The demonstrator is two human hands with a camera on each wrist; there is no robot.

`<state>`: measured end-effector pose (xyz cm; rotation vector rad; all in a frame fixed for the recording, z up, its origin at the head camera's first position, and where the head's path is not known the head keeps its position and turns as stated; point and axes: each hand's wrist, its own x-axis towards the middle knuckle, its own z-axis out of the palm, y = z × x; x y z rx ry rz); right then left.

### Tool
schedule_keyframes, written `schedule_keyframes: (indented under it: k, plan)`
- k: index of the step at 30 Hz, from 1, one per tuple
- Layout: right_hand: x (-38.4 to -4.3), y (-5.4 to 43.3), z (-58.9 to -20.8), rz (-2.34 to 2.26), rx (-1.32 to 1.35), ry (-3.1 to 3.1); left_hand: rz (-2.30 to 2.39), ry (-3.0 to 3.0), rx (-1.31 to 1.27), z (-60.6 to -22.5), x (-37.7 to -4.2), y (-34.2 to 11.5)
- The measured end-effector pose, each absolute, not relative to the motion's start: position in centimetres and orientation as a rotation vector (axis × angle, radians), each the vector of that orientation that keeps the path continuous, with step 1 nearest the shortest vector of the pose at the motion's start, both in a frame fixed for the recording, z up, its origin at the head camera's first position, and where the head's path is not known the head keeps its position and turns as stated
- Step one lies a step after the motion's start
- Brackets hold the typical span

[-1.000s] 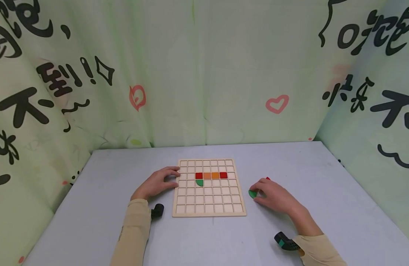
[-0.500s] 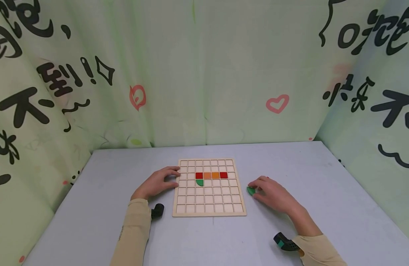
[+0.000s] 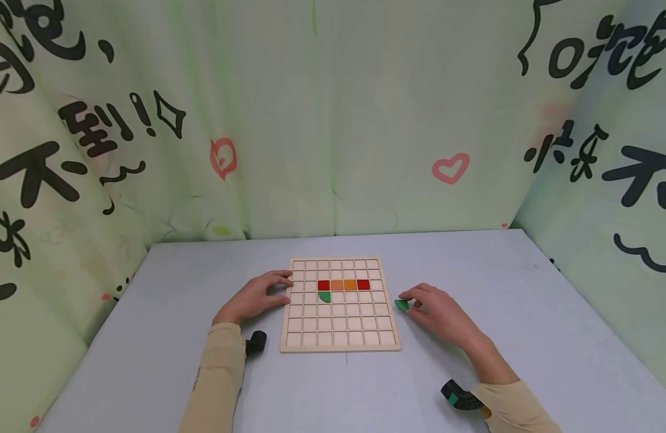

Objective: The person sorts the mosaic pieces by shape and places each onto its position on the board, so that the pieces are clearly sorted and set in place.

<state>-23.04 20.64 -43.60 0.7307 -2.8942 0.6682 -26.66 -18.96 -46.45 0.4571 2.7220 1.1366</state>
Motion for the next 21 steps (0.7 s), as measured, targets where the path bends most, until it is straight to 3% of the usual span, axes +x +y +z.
schedule_keyframes:
  k: [21]
  plan:
    - [-23.9, 15.1, -42.8, 0.585, 0.813, -2.962, 1.141, 2.716, 0.463, -46.5, -26.8, -18.9]
